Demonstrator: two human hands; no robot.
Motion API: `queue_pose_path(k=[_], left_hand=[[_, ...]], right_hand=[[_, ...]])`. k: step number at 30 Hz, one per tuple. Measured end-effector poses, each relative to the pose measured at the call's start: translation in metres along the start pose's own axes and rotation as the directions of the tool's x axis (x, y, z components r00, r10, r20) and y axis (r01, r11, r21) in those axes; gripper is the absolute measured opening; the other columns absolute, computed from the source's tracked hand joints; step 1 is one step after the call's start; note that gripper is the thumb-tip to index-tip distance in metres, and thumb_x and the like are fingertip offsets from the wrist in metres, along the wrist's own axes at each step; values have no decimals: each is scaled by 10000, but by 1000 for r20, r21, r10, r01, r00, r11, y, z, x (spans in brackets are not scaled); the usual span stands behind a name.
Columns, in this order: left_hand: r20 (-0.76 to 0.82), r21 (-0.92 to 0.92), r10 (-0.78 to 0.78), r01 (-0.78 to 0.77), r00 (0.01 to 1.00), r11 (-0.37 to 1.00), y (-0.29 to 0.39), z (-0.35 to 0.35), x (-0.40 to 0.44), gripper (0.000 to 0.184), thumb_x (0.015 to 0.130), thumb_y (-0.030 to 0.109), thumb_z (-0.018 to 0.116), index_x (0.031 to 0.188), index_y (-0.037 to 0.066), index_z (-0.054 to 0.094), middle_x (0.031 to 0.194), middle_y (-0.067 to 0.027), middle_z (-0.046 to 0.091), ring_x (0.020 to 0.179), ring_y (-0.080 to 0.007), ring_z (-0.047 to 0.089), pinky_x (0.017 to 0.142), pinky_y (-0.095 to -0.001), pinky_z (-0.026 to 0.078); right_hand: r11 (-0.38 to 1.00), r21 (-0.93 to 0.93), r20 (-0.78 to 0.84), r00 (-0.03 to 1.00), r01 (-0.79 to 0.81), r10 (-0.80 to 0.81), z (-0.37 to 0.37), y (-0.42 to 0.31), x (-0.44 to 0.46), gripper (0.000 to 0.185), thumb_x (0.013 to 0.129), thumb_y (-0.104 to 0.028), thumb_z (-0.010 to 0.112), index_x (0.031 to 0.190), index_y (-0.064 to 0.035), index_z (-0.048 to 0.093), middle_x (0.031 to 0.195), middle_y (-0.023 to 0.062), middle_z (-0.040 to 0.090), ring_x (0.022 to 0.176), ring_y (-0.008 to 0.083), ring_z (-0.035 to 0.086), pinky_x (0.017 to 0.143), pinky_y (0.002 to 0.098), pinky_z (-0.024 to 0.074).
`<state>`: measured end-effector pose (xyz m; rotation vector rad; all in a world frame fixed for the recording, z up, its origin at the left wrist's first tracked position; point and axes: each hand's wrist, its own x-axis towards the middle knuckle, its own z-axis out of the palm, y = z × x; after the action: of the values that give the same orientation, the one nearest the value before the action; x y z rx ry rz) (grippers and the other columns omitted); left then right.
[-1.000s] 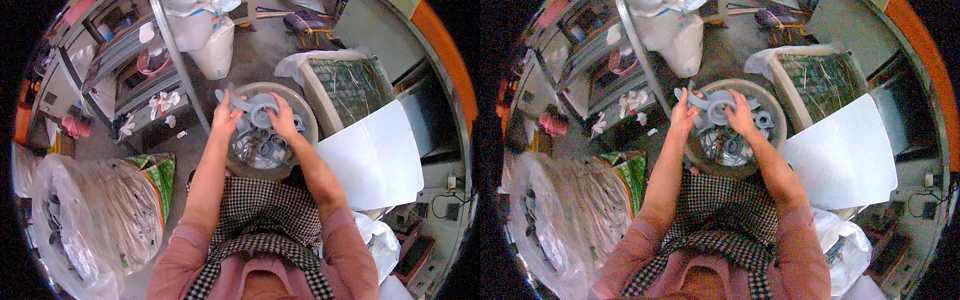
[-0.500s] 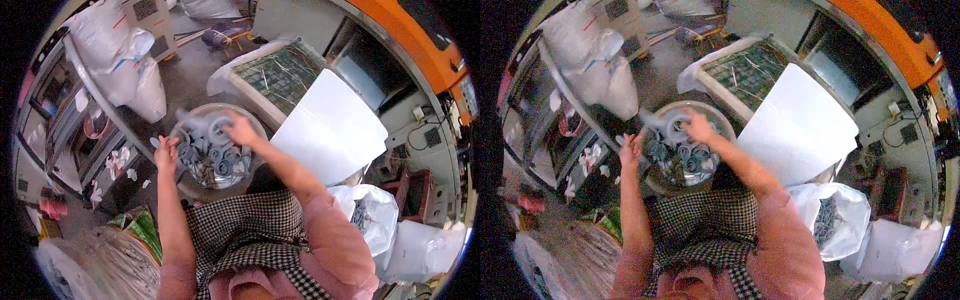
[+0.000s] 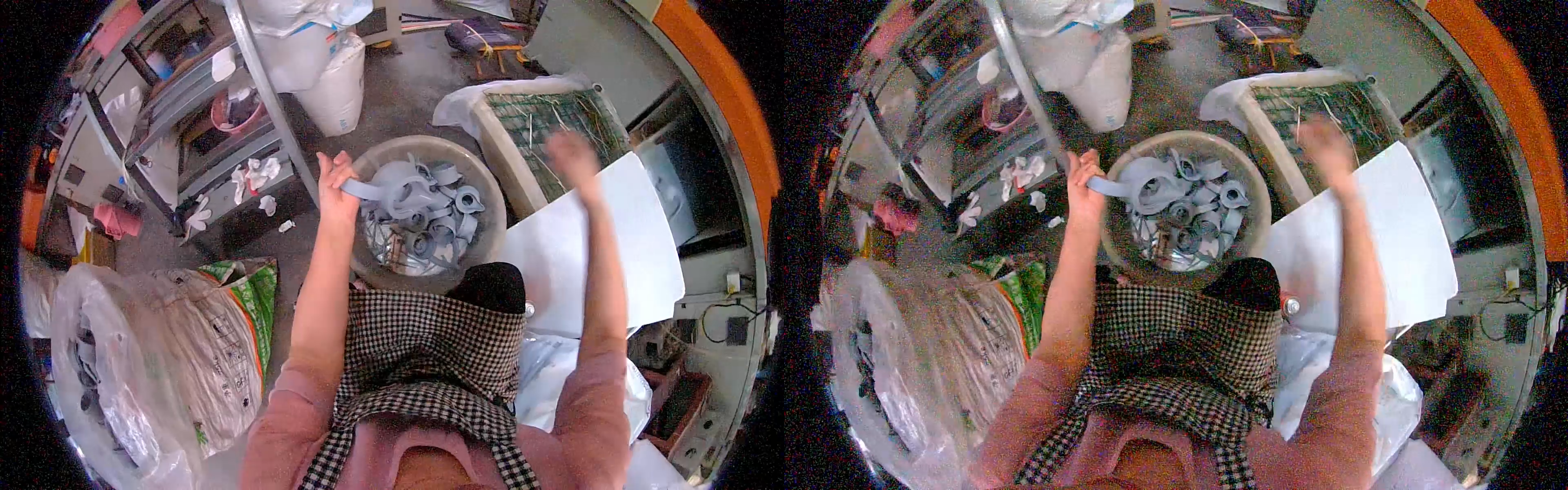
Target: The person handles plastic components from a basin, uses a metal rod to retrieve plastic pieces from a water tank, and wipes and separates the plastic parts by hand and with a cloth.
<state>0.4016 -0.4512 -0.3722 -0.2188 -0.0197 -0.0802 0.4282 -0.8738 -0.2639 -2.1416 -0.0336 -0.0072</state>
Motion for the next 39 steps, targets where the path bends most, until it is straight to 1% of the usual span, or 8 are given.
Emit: queue_pose_path(k=[4,8,11,14,19,22,27,39], left_hand=[[92,-262,-34,57,995,963,-1,8,-5,466,888,324,522,966,-116,389,686,-84,467,411,-72,419,369,-178,375],[-270,343,286,-186,919,921,19,19,-11,433,874,295,556,994,-91,402,761,-123,537,590,-190,584,536,-273,521],[262,956,789,-37,556,-291,37,20,-22,569,820,297,616,1194,-58,376,1101,-232,495,992,-370,507,876,-496,395],[610,300,121,-86,783,-950,39,47,-47,806,706,420,676,1299,3,323,1191,-222,441,1169,-376,373,979,-529,234],[27,336,287,261,958,-905,77,55,-72,948,580,302,787,1358,188,257,926,-203,611,865,-377,589,738,-459,460],[139,353,597,524,790,-776,114,67,-78,877,601,229,790,1321,112,302,949,-215,612,843,-365,606,721,-425,474],[596,773,793,179,126,-609,153,62,-79,630,701,197,752,1163,-76,423,1092,-157,557,980,-219,539,887,-307,389],[421,903,891,15,168,-430,166,51,-70,535,701,131,747,1121,-38,461,1055,-96,574,930,-158,540,851,-279,398]], right_hand=[[952,269,439,898,-149,17,185,-30,-27,821,761,-502,625,1367,-84,260,1104,128,570,872,229,590,687,295,490],[988,133,445,895,-77,10,250,-51,-9,542,763,-304,688,1220,-79,502,982,97,617,910,190,588,639,267,499],[973,16,282,933,229,-224,283,-45,15,449,711,-242,693,1098,-38,593,929,138,649,869,232,627,704,308,490],[927,-149,274,915,344,-296,299,-81,18,520,674,-302,701,1083,-2,585,962,209,627,909,336,606,815,385,465],[927,20,535,779,375,-327,358,-107,50,506,735,-344,670,1103,-10,574,988,179,628,936,277,603,802,365,474],[833,454,727,672,-317,-140,403,-140,56,457,887,-321,528,1235,-34,460,1071,100,570,937,192,576,739,272,492],[889,205,575,684,410,-449,555,-125,66,331,832,-243,560,1075,-18,566,980,132,606,835,263,605,735,354,480],[593,-10,239,578,805,-780,660,-138,60,337,802,-127,487,1091,41,534,1160,248,464,900,354,536,802,414,453]])
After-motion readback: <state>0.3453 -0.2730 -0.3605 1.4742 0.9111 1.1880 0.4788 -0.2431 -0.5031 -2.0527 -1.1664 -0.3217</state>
